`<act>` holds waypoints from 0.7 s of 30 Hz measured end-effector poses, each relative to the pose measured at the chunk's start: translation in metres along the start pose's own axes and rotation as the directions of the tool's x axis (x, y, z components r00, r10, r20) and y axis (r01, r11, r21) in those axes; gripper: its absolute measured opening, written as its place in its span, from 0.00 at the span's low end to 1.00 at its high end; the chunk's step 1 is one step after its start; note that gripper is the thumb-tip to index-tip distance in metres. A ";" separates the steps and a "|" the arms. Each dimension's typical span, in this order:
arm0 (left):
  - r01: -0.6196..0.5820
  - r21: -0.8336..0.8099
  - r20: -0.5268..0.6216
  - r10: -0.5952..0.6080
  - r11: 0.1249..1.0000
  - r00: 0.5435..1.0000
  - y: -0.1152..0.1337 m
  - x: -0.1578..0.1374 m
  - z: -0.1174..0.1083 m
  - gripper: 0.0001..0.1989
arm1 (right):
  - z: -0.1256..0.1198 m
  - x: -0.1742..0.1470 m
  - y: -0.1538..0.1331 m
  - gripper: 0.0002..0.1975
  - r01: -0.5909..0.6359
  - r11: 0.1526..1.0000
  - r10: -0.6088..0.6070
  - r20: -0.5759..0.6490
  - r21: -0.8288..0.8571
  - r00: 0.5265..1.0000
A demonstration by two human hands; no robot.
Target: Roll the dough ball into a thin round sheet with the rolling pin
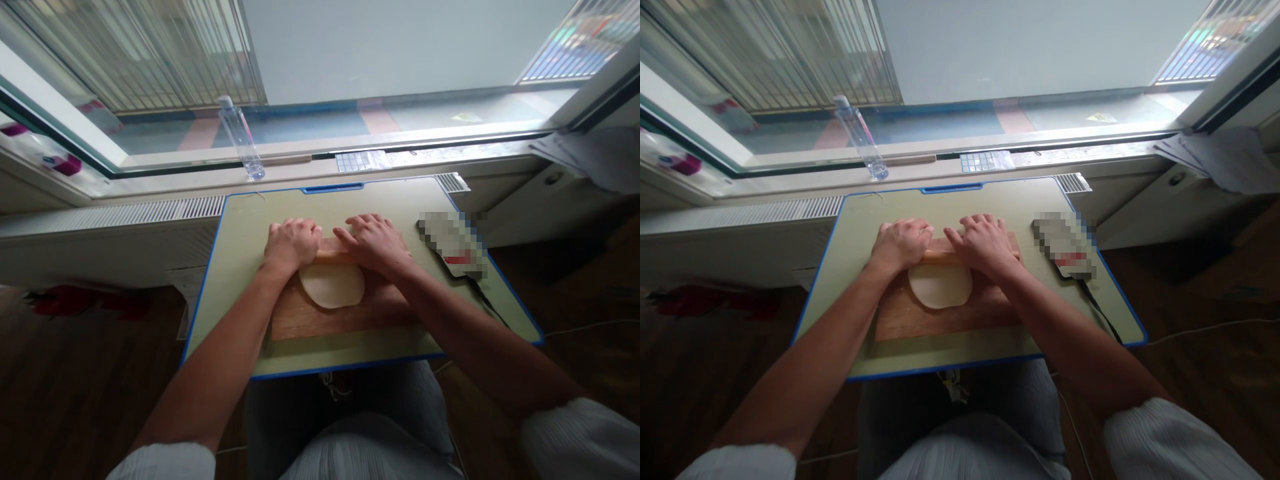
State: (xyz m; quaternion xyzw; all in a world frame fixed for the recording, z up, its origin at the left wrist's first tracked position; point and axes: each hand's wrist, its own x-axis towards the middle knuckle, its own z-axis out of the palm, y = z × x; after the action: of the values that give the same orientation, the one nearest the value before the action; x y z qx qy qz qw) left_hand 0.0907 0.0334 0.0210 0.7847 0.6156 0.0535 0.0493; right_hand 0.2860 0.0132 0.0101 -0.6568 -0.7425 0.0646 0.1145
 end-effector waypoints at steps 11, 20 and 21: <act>0.049 0.015 0.061 -0.050 0.999 0.997 -0.001 0.029 -0.005 0.26 | -0.003 0.025 0.005 0.28 0.018 1.000 -0.017 0.037 -0.025 0.999; 0.064 0.013 0.062 -0.065 0.998 0.996 -0.001 0.026 -0.006 0.26 | -0.005 0.020 0.002 0.29 -0.005 1.000 0.006 0.055 -0.029 0.998; 0.060 0.013 0.062 -0.061 0.998 0.996 -0.001 0.024 -0.005 0.26 | -0.005 0.018 0.002 0.28 -0.013 1.000 0.014 0.053 -0.021 0.999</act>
State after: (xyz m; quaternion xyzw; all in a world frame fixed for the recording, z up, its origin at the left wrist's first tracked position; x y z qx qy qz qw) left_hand 0.0946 0.0567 0.0267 0.7671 0.6377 0.0240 0.0654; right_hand 0.2873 0.0315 0.0155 -0.6610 -0.7415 0.0749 0.0875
